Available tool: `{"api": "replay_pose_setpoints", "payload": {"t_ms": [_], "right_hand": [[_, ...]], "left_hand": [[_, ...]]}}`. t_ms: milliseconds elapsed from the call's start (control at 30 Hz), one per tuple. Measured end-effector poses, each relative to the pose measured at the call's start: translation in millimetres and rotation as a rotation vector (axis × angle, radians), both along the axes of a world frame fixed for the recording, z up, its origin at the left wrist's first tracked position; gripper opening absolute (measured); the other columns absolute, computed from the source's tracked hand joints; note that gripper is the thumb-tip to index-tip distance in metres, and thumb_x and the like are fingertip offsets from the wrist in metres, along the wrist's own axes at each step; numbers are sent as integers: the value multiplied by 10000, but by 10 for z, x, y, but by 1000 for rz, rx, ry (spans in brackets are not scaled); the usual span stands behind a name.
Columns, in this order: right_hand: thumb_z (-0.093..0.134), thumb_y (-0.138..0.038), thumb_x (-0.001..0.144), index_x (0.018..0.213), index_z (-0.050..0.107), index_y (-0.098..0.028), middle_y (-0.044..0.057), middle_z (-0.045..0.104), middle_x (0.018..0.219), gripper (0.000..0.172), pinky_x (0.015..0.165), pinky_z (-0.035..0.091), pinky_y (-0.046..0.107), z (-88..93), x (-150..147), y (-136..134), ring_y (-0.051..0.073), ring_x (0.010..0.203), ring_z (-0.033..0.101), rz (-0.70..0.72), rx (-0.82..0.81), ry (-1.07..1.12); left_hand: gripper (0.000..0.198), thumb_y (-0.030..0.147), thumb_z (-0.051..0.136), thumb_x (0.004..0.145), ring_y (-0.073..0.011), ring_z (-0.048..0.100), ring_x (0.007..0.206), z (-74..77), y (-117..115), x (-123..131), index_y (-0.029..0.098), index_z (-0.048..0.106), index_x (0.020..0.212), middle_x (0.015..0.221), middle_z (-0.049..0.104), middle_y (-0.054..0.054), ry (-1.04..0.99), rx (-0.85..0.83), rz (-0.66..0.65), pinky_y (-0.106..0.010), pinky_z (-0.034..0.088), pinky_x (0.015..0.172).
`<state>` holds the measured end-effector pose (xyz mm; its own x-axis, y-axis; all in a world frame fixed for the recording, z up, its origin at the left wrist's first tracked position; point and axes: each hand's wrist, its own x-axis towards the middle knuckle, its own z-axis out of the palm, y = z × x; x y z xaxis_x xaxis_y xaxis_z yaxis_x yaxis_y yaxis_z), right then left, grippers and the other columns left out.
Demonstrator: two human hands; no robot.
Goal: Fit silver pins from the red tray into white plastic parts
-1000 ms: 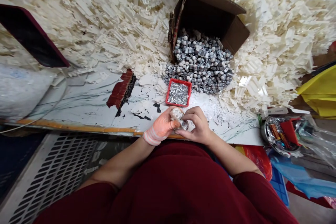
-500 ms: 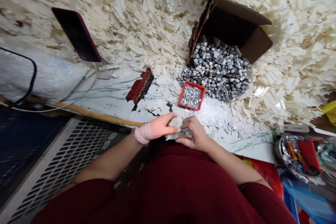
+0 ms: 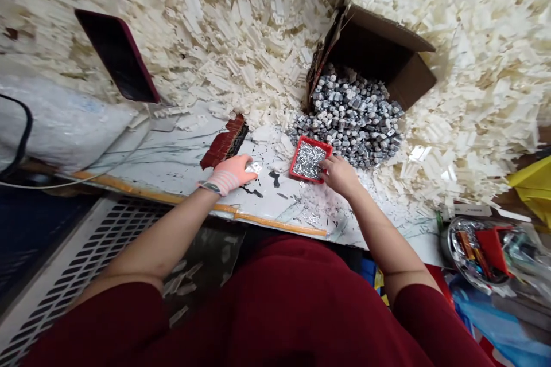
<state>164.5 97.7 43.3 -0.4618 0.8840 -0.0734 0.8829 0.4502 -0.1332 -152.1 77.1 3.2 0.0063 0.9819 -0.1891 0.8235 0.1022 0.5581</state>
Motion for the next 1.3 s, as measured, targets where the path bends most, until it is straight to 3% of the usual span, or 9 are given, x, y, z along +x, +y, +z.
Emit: {"api": "replay_pose_setpoints", "payload": {"t_ms": [100,233,367,500,567,733,900,1067,1300], "right_hand": [[626,-172,812,1088,670,-160,172,637,1107,280,823,444,408,-74,-144,150,326,1062,523,9,-3,-101],[602,-202,849,937,703,-181,119,671,1003,136,804,447,358,-190,-182,304,259,966,573,-30,-40,42],[660,-274,818,824,698,-193,62,668,900,89,767,441,314,-248,-119,351,197,863,582,-148,-62,337],[685,-316,769,707,640,-177,30,638,803,158,700,423,287,-266,-84,324,155,749,552,-264,-163,600],[676,-334,756,680,601,-177,9,613,735,189,673,409,281,-260,-75,303,144,703,528,-317,-220,700],[649,-394,726,731,567,-182,-20,558,692,227,644,409,278,-211,-57,204,124,648,487,-331,-419,999],[682,-404,682,805,576,-188,-30,557,717,270,625,428,269,-174,-95,-6,103,621,488,-316,-569,1216],[686,-337,680,853,546,-200,-32,575,736,262,653,450,265,-165,-169,-185,104,650,524,-286,-468,1279],[571,-231,747,883,571,-201,27,635,844,140,767,480,322,-91,-193,-321,156,783,592,-96,-81,965]], "left_hand": [[380,320,740,607,-188,523,685,-133,-39,31,153,645,934,712,605,-26,-89,12,35,-281,397,672],[407,381,709,644,-164,534,636,-141,-203,140,153,620,969,710,610,-16,-410,-46,105,-267,409,605],[413,414,677,691,-119,513,568,-37,-323,529,149,569,989,708,593,10,-845,-191,102,-234,396,522],[423,356,706,670,-132,588,679,37,-317,1004,139,556,1001,808,640,-22,-1286,-319,125,-251,474,611],[428,322,727,659,-135,597,697,41,-293,1173,138,561,1008,839,649,-31,-1408,-359,165,-264,491,632],[350,271,749,623,-130,586,629,5,-263,1346,145,574,899,757,633,-7,-1480,-349,278,-261,483,575],[342,256,743,616,-134,585,604,6,-315,1383,143,563,883,731,621,0,-1438,-329,311,-271,493,560],[328,251,737,619,-112,574,576,57,-400,1431,145,556,871,691,601,26,-1409,-299,284,-241,477,543],[279,253,731,644,-79,503,452,150,-487,1436,165,516,799,543,531,73,-1329,-267,254,-198,390,455]]}}
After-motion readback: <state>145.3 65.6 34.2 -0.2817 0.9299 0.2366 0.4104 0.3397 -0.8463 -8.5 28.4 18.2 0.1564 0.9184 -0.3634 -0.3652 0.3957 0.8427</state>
